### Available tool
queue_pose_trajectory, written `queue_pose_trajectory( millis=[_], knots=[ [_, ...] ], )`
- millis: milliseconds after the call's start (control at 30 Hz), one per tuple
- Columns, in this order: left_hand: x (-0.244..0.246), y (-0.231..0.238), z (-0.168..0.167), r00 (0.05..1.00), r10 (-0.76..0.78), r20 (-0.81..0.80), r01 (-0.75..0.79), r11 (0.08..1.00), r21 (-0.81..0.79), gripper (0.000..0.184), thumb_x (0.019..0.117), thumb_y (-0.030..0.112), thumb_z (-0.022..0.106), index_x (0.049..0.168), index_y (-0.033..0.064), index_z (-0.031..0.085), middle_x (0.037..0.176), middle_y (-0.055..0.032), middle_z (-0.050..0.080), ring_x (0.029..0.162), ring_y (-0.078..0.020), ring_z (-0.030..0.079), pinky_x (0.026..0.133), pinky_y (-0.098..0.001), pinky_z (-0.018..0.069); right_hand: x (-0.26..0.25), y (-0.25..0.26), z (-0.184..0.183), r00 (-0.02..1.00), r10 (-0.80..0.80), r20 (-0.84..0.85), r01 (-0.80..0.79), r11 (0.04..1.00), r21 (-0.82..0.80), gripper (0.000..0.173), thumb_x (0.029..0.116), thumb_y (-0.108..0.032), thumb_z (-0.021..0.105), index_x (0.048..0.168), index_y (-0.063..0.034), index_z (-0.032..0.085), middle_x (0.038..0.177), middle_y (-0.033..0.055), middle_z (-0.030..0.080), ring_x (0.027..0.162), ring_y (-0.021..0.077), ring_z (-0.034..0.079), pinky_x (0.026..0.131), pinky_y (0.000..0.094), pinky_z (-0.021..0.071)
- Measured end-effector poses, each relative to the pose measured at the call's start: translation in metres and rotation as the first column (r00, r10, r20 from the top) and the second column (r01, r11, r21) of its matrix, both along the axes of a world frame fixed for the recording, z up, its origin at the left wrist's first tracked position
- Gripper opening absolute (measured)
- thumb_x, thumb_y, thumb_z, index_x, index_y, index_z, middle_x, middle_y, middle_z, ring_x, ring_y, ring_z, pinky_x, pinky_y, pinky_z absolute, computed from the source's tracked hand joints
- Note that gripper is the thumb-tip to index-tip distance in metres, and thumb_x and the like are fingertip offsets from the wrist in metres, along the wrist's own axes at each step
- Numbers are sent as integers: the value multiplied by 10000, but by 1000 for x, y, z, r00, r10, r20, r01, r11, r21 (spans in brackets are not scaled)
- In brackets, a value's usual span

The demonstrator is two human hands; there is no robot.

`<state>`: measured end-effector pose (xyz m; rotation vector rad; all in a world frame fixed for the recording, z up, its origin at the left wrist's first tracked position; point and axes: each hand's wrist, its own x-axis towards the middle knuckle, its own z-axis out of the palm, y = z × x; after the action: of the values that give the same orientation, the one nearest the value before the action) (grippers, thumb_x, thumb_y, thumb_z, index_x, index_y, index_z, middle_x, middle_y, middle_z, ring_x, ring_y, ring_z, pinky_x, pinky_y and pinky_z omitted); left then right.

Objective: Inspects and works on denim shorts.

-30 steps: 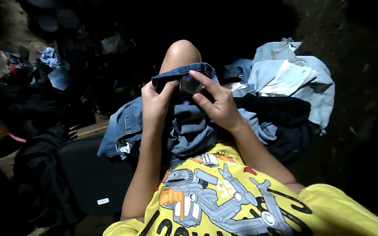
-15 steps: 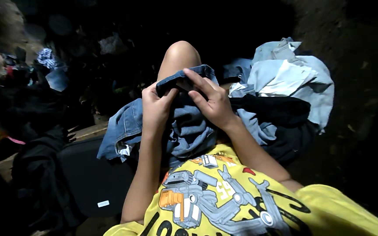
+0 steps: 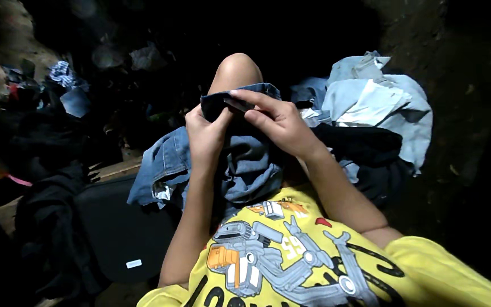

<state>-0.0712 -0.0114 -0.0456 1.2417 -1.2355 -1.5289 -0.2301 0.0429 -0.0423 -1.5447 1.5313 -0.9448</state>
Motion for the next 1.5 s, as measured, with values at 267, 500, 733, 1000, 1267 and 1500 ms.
queue_pose_trajectory(
  millis=[267, 500, 733, 1000, 1267, 1500],
  knots=[
    [2, 2, 0, 999, -34, -32, 36, 998, 42, 124, 897, -37, 663, 893, 85, 683, 764, 82, 706, 709, 25, 672, 691, -187, 587, 5, 14, -26, 954, -127, -272, 68, 974, -216, 459, 1070, -325, 497, 1470, -108, 563, 892, 109, 636, 657, 199, 606, 518, 361, 488],
    [4, -2, -8, 994, -89, 55, 91, 996, -19, 80, 881, -24, 687, 917, 48, 694, 790, 77, 688, 733, 49, 646, 712, -163, 560, 19, -2, -30, 978, -205, -46, 194, 964, -182, 365, 1055, -267, 543, 1351, -102, 678, 911, 83, 644, 766, 142, 599, 676, 316, 502],
    [6, -7, -6, 994, -101, -35, 103, 992, 74, 68, 907, -4, 700, 916, 62, 710, 786, 72, 704, 716, 18, 659, 686, -186, 572, -17, -16, 3, 816, -31, 577, -134, 961, 241, 338, 1092, -174, 419, 1338, -58, 619, 745, -123, 554, 531, -61, 394, 459, 119, 324],
    [5, -1, 1, 999, -25, -26, 27, 995, 95, 110, 908, -15, 686, 882, 92, 688, 739, 87, 698, 671, 24, 661, 649, -179, 578, 4, 21, -9, 977, -68, -204, 58, 997, -57, 501, 1072, -328, 497, 1528, -121, 486, 1056, 115, 691, 765, 183, 650, 619, 363, 538],
    [5, -1, -2, 1000, -24, -19, 26, 996, 83, 90, 906, 5, 684, 895, 93, 697, 760, 80, 705, 697, 6, 672, 668, -199, 586, -27, 41, -10, 935, -201, 291, 147, 969, 199, 432, 1070, -227, 489, 1498, -169, 500, 861, -12, 627, 529, 17, 465, 451, 161, 394],
    [6, -9, 2, 980, -75, 187, 71, 997, 26, 91, 928, 56, 683, 998, 82, 631, 805, 123, 672, 725, 37, 657, 689, -189, 575, -162, 188, 96, -87, -739, 668, 993, -117, 1, 181, 1121, -180, 348, 1096, -124, 519, 796, -36, 593, 639, 9, 585, 613, 143, 528]
  ],
)
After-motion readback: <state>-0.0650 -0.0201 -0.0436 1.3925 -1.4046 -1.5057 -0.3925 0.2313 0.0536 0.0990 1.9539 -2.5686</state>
